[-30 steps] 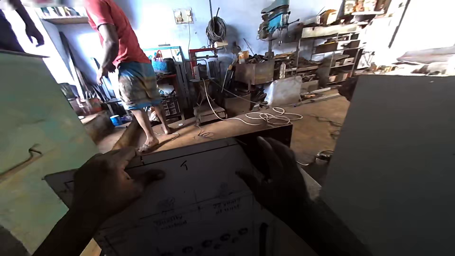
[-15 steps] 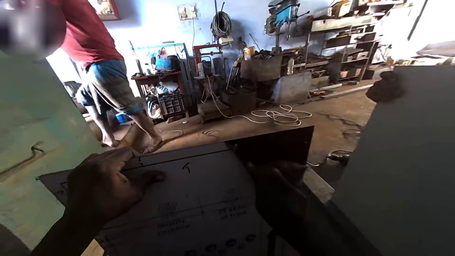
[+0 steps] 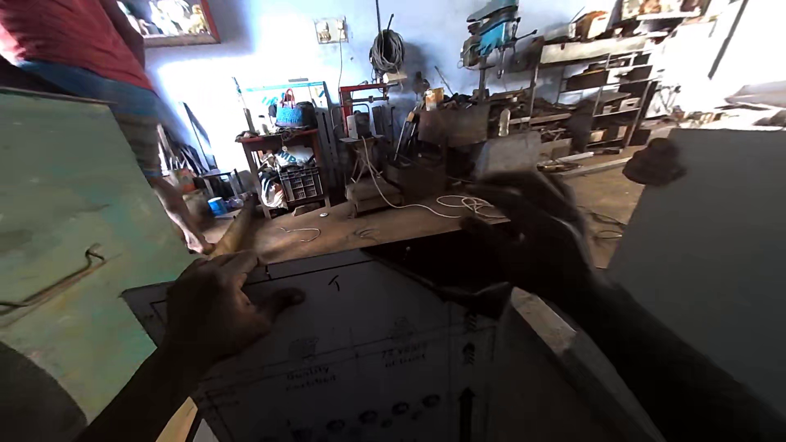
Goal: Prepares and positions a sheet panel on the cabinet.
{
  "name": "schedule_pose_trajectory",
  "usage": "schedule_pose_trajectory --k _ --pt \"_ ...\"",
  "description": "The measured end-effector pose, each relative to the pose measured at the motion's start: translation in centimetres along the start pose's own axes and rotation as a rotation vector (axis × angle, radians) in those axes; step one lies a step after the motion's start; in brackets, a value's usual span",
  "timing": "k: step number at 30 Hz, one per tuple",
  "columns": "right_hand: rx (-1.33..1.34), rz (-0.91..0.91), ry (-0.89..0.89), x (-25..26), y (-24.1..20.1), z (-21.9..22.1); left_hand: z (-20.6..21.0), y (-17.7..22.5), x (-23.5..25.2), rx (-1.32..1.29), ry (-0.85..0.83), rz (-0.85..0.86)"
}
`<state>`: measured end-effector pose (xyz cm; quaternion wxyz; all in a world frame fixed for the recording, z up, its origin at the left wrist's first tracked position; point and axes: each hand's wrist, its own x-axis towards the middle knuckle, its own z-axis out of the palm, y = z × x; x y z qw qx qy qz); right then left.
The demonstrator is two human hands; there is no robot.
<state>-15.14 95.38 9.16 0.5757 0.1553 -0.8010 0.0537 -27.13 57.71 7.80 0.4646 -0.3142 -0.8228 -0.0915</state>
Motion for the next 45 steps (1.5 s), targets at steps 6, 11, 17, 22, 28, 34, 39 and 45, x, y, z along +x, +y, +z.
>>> schedule_pose_trajectory --k 6,11,17,22,28,34,39,45 --pt "0.020 0.066 -0.619 2.5 0.2 2.3 0.1 3.3 0.9 -0.156 0.156 0.147" --pt "0.094 0.072 -0.537 1.9 0.5 2.3 2.8 8.5 3.7 -0.303 0.153 0.454" --pt "0.111 0.022 -0.494 2.1 -0.3 2.7 5.1 10.2 3.8 -0.153 0.290 0.512" --pt "0.043 0.030 -0.581 3.0 -2.3 3.3 6.6 10.1 2.6 -0.104 0.432 0.519" --pt "-0.032 0.073 -0.497 2.3 -2.5 4.3 7.4 10.8 2.0 -0.157 0.378 0.411" --pt "0.005 0.030 -0.393 1.8 -1.4 5.5 7.3 12.4 -2.0 -0.221 0.342 0.279" --pt "-0.037 -0.073 -0.268 1.5 -1.4 5.6 6.7 11.9 -3.7 -0.197 0.349 0.335" --pt "-0.033 -0.094 -0.253 1.4 -1.8 5.2 4.1 6.2 -1.8 -0.017 0.404 0.448"
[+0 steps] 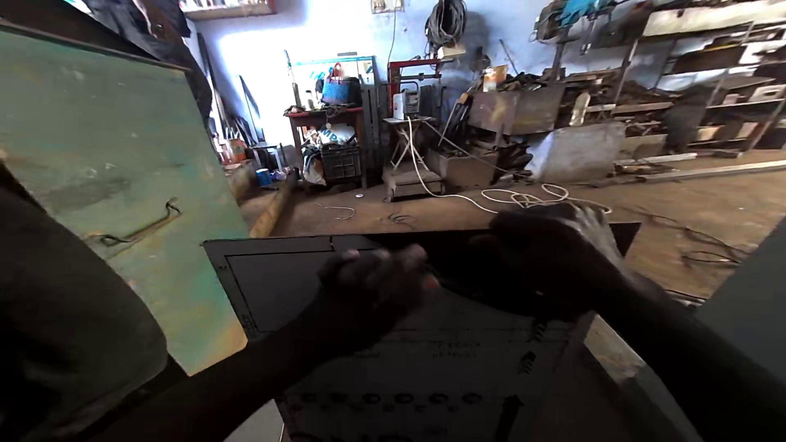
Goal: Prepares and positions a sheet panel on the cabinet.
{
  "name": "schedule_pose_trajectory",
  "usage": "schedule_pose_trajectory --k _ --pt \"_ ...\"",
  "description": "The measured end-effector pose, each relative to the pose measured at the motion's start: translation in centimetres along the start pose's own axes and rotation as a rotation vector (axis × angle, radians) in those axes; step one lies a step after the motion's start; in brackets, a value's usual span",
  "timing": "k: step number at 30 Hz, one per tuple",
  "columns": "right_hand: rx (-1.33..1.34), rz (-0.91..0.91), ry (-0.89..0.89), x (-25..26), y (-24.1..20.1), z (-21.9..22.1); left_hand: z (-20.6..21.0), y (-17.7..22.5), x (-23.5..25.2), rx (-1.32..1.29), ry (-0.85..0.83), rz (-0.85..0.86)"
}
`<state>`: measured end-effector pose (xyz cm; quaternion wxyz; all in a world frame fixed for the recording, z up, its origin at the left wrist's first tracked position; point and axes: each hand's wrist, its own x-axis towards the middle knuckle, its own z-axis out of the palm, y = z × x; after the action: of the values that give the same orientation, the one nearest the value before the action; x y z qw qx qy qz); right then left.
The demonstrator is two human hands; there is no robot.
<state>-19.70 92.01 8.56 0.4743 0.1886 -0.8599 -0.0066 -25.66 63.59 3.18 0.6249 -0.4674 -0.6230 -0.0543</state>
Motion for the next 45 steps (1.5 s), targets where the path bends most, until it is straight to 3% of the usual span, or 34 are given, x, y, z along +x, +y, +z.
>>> schedule_pose_trajectory --k 4,7,17,23,27,30,34,36,40,45 --pt "0.005 0.025 -0.004 0.0 -0.2 0.0 -0.4 -3.3 0.3 -0.061 -0.166 -0.023" --pt "0.006 0.061 -0.043 0.2 -0.2 0.2 -0.5 -3.7 0.5 -0.094 -0.162 0.017" --pt "0.015 0.082 -0.081 0.6 0.9 1.3 1.5 -0.1 -2.7 -0.260 0.063 -0.148" --pt "-0.002 0.019 -0.003 0.1 0.7 0.9 -2.3 2.8 -4.4 -0.201 -0.055 -0.215" --pt "-0.014 0.034 0.011 -0.1 0.4 1.1 -2.6 -0.4 -4.6 -0.310 0.030 -0.088" --pt "-0.034 0.065 -0.020 -0.1 0.3 1.0 -4.3 -4.9 -3.5 -0.121 0.061 -0.098" --pt "-0.036 0.065 0.005 -0.5 0.3 1.2 -4.2 -10.2 -4.1 -0.098 -0.190 0.049" --pt "-0.033 0.079 0.003 -0.3 0.5 1.5 -4.1 -11.1 -4.4 -0.102 -0.225 0.103" --pt "-0.004 0.097 -0.041 -0.6 1.3 2.1 -3.1 -10.3 -4.7 -0.100 -0.058 0.069" --pt "0.023 0.079 -0.039 -0.6 2.5 3.1 -0.8 -7.5 -6.3 -0.166 0.090 -0.133"
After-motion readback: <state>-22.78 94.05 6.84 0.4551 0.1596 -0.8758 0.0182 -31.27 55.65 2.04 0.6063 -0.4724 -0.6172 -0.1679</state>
